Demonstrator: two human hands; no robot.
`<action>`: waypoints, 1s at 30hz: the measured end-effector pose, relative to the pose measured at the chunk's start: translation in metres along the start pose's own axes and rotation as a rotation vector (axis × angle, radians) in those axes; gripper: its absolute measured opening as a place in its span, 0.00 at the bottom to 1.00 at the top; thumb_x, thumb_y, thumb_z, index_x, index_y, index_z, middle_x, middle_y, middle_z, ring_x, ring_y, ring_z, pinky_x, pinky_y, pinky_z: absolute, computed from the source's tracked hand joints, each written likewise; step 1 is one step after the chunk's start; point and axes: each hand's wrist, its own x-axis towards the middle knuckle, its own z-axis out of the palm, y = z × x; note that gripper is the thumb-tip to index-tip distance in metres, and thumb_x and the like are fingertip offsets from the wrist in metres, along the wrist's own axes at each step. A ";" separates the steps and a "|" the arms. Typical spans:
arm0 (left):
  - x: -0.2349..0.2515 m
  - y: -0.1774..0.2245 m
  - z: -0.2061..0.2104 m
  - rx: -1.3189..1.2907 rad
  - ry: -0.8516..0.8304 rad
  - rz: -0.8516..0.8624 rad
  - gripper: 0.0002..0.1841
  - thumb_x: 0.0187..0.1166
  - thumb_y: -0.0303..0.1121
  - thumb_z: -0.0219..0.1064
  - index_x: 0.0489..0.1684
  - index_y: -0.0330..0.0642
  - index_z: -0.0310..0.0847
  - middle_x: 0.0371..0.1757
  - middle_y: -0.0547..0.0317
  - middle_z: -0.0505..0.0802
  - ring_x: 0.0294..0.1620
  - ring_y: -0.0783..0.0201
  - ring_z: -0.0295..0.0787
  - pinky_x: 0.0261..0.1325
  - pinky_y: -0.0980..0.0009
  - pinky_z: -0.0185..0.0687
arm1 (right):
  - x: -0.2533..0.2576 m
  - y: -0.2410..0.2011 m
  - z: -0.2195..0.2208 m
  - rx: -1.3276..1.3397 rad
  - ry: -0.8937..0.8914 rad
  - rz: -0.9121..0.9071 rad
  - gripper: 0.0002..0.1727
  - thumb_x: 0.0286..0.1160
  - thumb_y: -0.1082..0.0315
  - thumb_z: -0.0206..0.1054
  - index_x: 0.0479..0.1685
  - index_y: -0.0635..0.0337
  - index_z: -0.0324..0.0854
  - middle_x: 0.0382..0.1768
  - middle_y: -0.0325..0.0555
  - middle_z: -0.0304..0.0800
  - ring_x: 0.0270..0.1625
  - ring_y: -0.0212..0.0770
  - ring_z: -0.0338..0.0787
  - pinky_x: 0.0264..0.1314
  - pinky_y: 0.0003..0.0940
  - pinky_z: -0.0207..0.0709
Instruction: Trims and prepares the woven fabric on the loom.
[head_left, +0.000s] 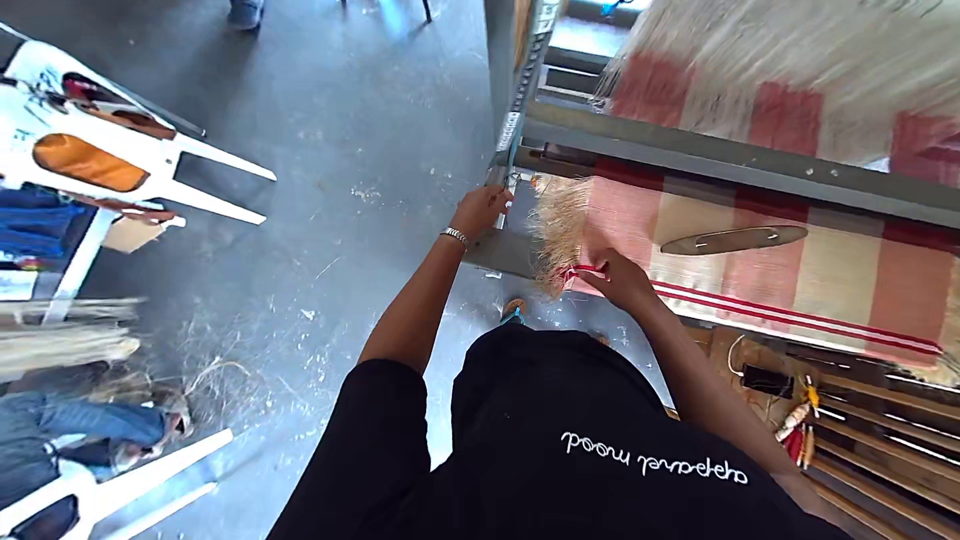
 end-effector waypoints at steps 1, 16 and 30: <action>-0.011 -0.006 0.001 0.001 0.041 -0.003 0.24 0.95 0.46 0.47 0.60 0.38 0.87 0.52 0.47 0.96 0.60 0.47 0.91 0.72 0.34 0.71 | 0.000 -0.002 0.000 0.013 -0.013 0.015 0.33 0.75 0.45 0.74 0.63 0.68 0.79 0.52 0.65 0.88 0.57 0.63 0.88 0.65 0.66 0.78; 0.028 0.012 0.008 -0.048 0.044 0.081 0.25 0.97 0.39 0.41 0.62 0.28 0.81 0.57 0.38 0.92 0.63 0.43 0.89 0.72 0.42 0.77 | 0.002 -0.019 -0.006 0.000 -0.079 0.098 0.33 0.74 0.50 0.76 0.64 0.70 0.76 0.54 0.66 0.86 0.57 0.61 0.87 0.65 0.61 0.77; -0.068 0.125 -0.057 -0.399 0.491 0.828 0.21 0.95 0.31 0.40 0.53 0.26 0.80 0.61 0.44 0.94 0.67 0.57 0.90 0.75 0.57 0.80 | -0.004 -0.012 0.002 0.189 0.049 0.102 0.28 0.76 0.52 0.74 0.61 0.69 0.80 0.53 0.63 0.87 0.58 0.58 0.87 0.68 0.58 0.77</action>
